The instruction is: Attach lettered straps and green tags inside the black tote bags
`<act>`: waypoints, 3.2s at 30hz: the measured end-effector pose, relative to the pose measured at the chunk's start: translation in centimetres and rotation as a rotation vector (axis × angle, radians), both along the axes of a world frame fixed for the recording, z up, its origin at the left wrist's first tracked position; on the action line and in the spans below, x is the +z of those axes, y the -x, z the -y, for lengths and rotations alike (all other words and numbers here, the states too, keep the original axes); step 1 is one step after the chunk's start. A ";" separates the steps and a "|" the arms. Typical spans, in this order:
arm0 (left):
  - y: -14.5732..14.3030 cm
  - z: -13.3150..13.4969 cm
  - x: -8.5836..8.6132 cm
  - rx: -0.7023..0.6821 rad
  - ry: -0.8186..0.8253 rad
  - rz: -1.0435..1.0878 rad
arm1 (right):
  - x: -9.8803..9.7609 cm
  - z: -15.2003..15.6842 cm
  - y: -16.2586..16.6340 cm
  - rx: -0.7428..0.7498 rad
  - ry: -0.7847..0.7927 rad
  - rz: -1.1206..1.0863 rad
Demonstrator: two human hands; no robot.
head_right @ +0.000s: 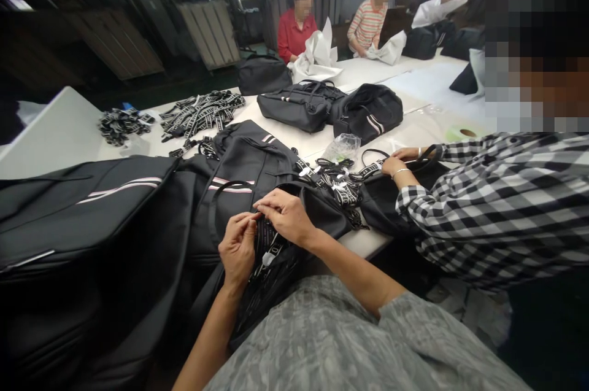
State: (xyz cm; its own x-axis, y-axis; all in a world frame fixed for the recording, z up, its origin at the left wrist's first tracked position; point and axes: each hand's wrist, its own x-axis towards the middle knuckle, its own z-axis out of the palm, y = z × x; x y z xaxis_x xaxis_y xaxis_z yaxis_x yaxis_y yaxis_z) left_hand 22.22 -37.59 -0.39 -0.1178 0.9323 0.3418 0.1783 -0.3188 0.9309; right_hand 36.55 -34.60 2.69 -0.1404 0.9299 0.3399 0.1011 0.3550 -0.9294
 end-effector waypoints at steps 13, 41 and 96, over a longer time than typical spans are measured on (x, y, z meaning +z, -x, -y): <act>1.7 -0.5 -2.6 -0.225 0.328 0.139 | -4.8 0.5 -3.0 0.353 0.570 -0.008; 2.5 5.7 -5.6 -0.295 0.643 0.411 | -4.0 2.9 1.0 0.410 0.277 0.196; 7.2 2.7 -7.5 -0.299 0.427 -0.317 | -12.0 -0.4 4.4 1.165 0.761 1.498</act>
State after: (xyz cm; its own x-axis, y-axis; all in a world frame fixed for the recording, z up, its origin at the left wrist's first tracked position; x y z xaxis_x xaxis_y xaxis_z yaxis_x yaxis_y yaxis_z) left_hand 14.98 -40.26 -7.85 0.2170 0.9716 -0.0941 0.4277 -0.0079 0.9039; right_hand 32.13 -34.19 -9.32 -0.3929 0.0813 -0.9160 0.8281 0.4644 -0.3140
